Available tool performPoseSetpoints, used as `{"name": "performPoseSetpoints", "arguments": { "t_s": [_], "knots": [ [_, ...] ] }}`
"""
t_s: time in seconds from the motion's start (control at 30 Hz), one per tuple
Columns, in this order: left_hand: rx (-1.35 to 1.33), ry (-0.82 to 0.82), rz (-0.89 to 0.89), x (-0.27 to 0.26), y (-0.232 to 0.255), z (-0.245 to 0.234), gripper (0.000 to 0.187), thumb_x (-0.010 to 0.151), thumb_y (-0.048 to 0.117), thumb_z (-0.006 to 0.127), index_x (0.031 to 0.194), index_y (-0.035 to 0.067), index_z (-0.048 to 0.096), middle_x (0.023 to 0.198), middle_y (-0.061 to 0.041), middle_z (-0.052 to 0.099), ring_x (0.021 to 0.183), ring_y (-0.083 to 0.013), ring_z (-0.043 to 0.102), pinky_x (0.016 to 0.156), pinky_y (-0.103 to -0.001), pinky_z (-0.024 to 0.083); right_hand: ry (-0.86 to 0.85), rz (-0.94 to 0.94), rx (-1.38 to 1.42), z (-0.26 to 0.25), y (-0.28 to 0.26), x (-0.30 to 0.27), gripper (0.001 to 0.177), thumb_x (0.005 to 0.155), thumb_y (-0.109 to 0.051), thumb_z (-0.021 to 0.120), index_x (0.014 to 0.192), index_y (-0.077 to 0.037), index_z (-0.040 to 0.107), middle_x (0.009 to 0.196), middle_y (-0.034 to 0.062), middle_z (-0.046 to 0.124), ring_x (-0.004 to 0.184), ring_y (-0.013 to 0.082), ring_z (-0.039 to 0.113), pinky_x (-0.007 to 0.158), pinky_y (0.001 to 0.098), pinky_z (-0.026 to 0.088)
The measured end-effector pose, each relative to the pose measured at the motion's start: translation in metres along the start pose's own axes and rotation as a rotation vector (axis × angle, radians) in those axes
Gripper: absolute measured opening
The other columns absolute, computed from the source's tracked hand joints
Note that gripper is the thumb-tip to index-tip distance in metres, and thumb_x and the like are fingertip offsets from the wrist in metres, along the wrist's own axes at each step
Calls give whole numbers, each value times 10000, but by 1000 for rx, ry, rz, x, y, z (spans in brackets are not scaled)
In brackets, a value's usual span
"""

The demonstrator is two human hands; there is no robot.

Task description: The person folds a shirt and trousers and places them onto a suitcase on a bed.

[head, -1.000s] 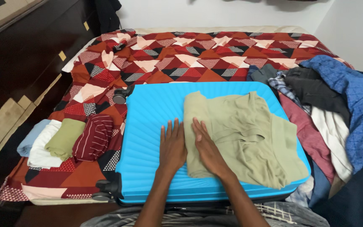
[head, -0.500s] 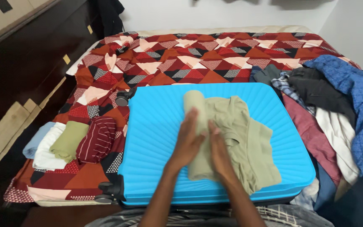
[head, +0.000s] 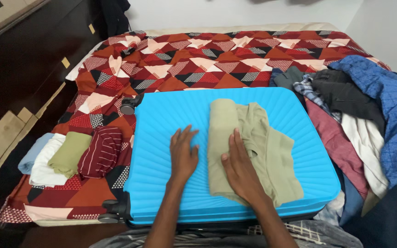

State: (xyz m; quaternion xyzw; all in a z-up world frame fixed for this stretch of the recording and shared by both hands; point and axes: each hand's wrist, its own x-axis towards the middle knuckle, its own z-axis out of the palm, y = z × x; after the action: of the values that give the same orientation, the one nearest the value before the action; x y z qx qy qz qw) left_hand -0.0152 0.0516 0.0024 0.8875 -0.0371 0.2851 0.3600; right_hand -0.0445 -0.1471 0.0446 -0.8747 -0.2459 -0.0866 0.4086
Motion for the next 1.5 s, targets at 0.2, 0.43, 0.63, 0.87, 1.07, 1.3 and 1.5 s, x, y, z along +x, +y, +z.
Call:
{"name": "performPoseSetpoints", "arguments": {
  "t_s": [0.2, 0.43, 0.63, 0.87, 1.07, 1.3, 1.5],
  "knots": [
    [407, -169, 122, -16, 17, 17, 600, 908, 122, 571, 1485, -5, 462, 1589, -276, 344, 1505, -444, 271, 1215, -583, 163, -181, 153, -161, -23, -26, 9, 757, 993, -485, 478, 1594, -92, 238, 1663, 271, 94, 1452, 449, 338, 1135, 448, 391],
    [-483, -151, 0, -10, 34, 25, 604, 1054, 167, 422, 1609, 13, 238, 1704, -195, 226, 1589, -349, 171, 1270, -529, 114, -96, 70, 344, -13, -5, 8, 703, 1032, -524, 166, 1648, -187, 166, 1719, 207, 95, 1565, 401, 142, 1215, 441, 182],
    [-332, -97, 99, 2, 62, 22, 610, 1074, 275, 494, 1608, 53, 302, 1701, -165, 236, 1590, -394, 184, 1258, -573, 153, 18, 57, 301, -19, 43, 10, 653, 1096, -496, 110, 1592, -116, 300, 1670, 195, 333, 1559, 338, 303, 1266, 403, 206],
    [83, -217, 280, 4, 116, 68, 578, 919, 215, 636, 1485, 176, 524, 1685, -105, 326, 1578, -413, 202, 1219, -660, 168, 205, 27, 263, -40, 64, -5, 695, 1110, -469, 197, 1578, 37, 287, 1672, 245, 286, 1559, 383, 261, 1240, 429, 208],
    [-808, -299, 124, 5, 72, 45, 507, 976, 141, 569, 1476, 62, 604, 1679, -183, 444, 1618, -370, 257, 1279, -492, 230, 171, 82, 66, -20, 57, -26, 784, 1014, -362, 546, 1582, 64, 214, 1608, 298, 302, 1513, 401, 281, 1206, 434, 242],
    [-387, -242, -438, -38, 95, 17, 507, 976, 393, 657, 1344, 43, 638, 1250, -156, 658, 979, -246, 671, 864, -376, 556, 324, 229, 286, -26, 29, -19, 702, 921, -184, 692, 1528, -20, 380, 1443, 234, 552, 1315, 321, 576, 1070, 414, 465],
    [-834, -163, -550, -39, 117, -10, 711, 892, 330, 737, 1505, 91, 466, 1409, -126, 515, 1197, -248, 591, 981, -379, 543, 511, 411, 998, -12, -10, -12, 685, 856, -36, 688, 1497, -103, 456, 1348, 148, 604, 1170, 235, 641, 915, 390, 558]
  ]
}}
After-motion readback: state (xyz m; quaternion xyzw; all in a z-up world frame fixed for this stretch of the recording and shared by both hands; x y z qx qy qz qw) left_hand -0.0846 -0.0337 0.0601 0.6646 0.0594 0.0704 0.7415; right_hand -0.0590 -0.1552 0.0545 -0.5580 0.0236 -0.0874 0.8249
